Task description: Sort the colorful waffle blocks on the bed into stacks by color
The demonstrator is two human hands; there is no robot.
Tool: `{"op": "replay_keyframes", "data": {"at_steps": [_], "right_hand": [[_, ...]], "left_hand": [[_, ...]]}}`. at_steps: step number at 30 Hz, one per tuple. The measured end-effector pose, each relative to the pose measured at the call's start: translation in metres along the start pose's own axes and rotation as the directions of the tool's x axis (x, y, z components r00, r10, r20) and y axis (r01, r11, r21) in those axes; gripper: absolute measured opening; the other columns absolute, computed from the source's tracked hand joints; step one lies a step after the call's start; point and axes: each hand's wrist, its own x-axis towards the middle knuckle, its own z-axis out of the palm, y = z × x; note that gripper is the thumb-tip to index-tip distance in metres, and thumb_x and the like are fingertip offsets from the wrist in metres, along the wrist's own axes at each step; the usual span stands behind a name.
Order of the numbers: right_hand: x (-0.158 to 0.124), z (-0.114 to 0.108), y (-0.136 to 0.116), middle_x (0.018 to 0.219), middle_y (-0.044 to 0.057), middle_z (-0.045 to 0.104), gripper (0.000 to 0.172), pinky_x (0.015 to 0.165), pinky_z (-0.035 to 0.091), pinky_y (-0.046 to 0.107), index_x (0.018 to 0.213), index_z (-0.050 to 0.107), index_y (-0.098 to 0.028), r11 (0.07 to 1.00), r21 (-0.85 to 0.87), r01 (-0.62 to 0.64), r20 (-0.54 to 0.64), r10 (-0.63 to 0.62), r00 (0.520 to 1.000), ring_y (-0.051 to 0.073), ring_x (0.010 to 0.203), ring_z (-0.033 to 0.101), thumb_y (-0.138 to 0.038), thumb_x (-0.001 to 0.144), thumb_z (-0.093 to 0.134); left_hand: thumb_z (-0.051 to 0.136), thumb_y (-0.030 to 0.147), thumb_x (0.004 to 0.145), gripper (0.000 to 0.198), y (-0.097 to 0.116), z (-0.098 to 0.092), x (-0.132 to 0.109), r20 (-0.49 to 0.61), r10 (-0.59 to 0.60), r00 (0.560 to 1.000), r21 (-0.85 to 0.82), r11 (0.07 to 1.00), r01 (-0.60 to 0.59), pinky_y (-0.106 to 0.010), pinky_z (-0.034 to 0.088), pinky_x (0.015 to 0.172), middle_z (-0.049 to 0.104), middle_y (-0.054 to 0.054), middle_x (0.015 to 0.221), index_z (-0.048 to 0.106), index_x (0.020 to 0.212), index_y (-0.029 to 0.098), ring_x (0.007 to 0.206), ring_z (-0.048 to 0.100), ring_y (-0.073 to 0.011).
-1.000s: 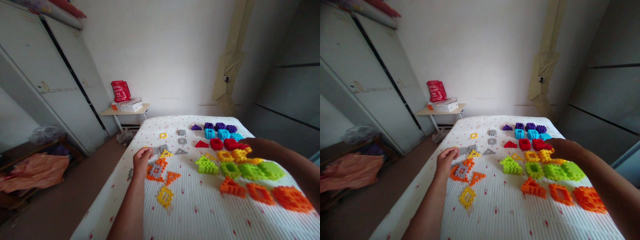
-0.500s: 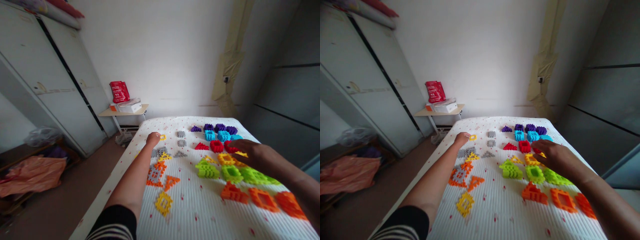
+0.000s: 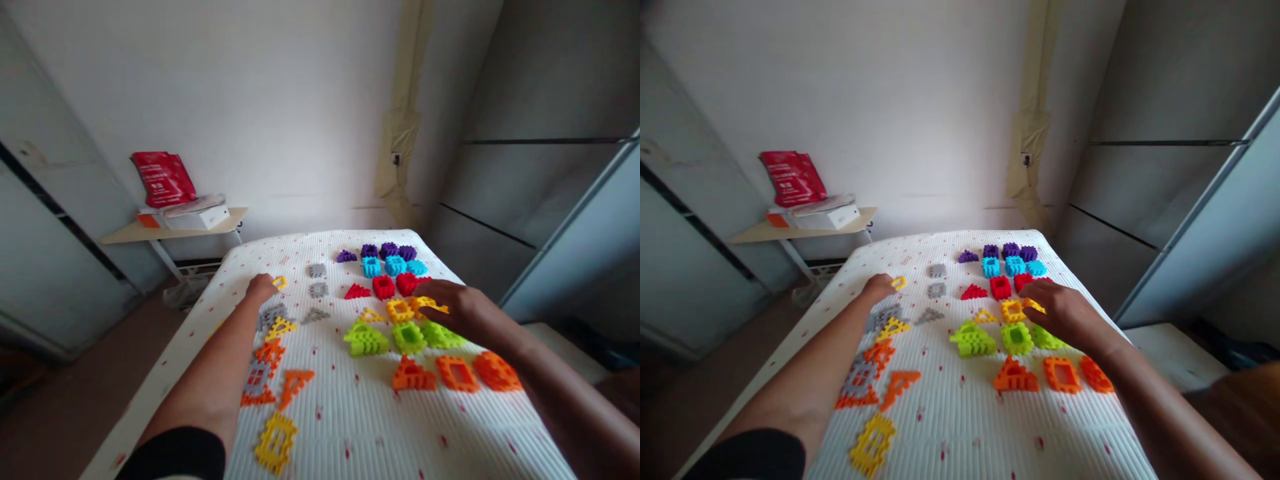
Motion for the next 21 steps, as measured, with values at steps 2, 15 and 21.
{"op": "replay_keyframes", "data": {"at_steps": [2, 15, 21], "right_hand": [[0.001, -0.004, 0.001, 0.099, 0.006, 0.067, 0.021, 0.072, 0.051, 0.026, 0.102, 0.062, -0.021, 0.999, 0.010, -0.041, 0.005, 0.041, 0.999, 0.017, 0.085, 0.065, -0.030, 0.089, 0.047], [0.007, -0.008, -0.003, 0.095, 0.006, 0.067, 0.020, 0.065, 0.047, 0.024, 0.099, 0.062, -0.019, 0.996, 0.042, -0.078, 0.014, 0.077, 0.997, 0.015, 0.074, 0.062, -0.029, 0.088, 0.049], [0.039, 0.023, -0.036, 0.096, 0.008, 0.066, 0.018, 0.075, 0.049, 0.031, 0.100, 0.062, -0.018, 0.992, 0.118, 0.039, 0.031, -0.043, 0.999, 0.019, 0.087, 0.062, -0.024, 0.086, 0.052]], "left_hand": [[0.059, 0.033, 0.082, 0.026, -0.003, -0.004, -0.004, 0.040, -0.039, 0.998, 0.018, 0.999, 0.038, -0.036, 0.049, 0.078, 0.063, -0.007, 0.100, 0.060, 0.100, 0.014, 0.089, 0.060, -0.0179], [0.066, 0.018, 0.050, 0.028, 0.035, -0.016, -0.057, -0.092, 0.073, 0.993, -0.332, 0.938, -0.100, -0.026, 0.044, 0.062, 0.059, 0.005, 0.062, 0.053, 0.074, 0.020, 0.065, 0.060, -0.0169], [0.062, 0.019, 0.056, 0.035, 0.054, 0.004, -0.126, -0.209, 0.112, 0.971, -0.461, 0.865, -0.199, -0.025, 0.047, 0.066, 0.061, 0.003, 0.073, 0.052, 0.089, 0.021, 0.068, 0.060, -0.0135]]}}
